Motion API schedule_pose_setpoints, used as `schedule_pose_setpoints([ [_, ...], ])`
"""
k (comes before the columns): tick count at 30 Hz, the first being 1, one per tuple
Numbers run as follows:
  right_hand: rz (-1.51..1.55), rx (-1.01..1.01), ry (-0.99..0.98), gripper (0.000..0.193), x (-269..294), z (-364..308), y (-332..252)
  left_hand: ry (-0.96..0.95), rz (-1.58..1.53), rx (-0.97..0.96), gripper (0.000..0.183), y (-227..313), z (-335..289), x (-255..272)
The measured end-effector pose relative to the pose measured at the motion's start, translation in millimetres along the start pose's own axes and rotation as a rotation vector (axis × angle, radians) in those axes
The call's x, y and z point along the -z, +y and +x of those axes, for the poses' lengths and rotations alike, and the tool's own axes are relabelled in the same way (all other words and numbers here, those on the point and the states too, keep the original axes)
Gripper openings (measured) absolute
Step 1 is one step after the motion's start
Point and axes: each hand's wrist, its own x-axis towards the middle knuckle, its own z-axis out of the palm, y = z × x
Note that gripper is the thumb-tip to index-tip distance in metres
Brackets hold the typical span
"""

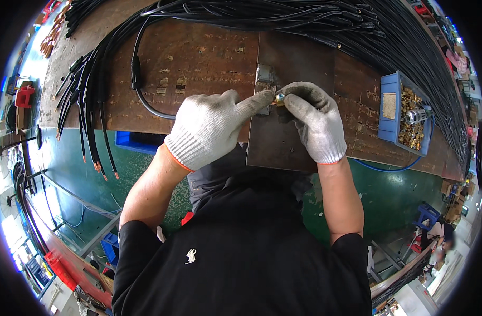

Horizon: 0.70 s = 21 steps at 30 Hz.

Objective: The person assembles brass metal connectors onto cables using a power screwdriver at a fabrication workstation.

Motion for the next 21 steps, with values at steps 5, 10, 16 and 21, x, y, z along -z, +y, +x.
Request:
schedule_pose_setpoints([
  [5, -0.394, 0.095, -0.139, 0.020, -3.8, 2.4, -3.1, 0.008, -0.139, 0.042, 0.040, -5.9, -1.7, -7.0],
  [10, -0.473, 0.110, -0.165, 0.021, -0.6, 7.1, 1.0, 0.024, -0.167, 0.068, 0.026, -10.6, -0.8, -9.8],
  [16, -0.473, 0.110, -0.166, 0.020, -2.4, 8.8, 3.3, 0.101, -0.184, 0.075, 0.022, -12.4, 0.1, -11.0],
  [21, -0.464, 0.116, -0.136, 0.019, -7.2, 9.7, 7.1, 0.164, -0.163, 0.046, 0.022, -13.8, 1.1, -14.3],
])
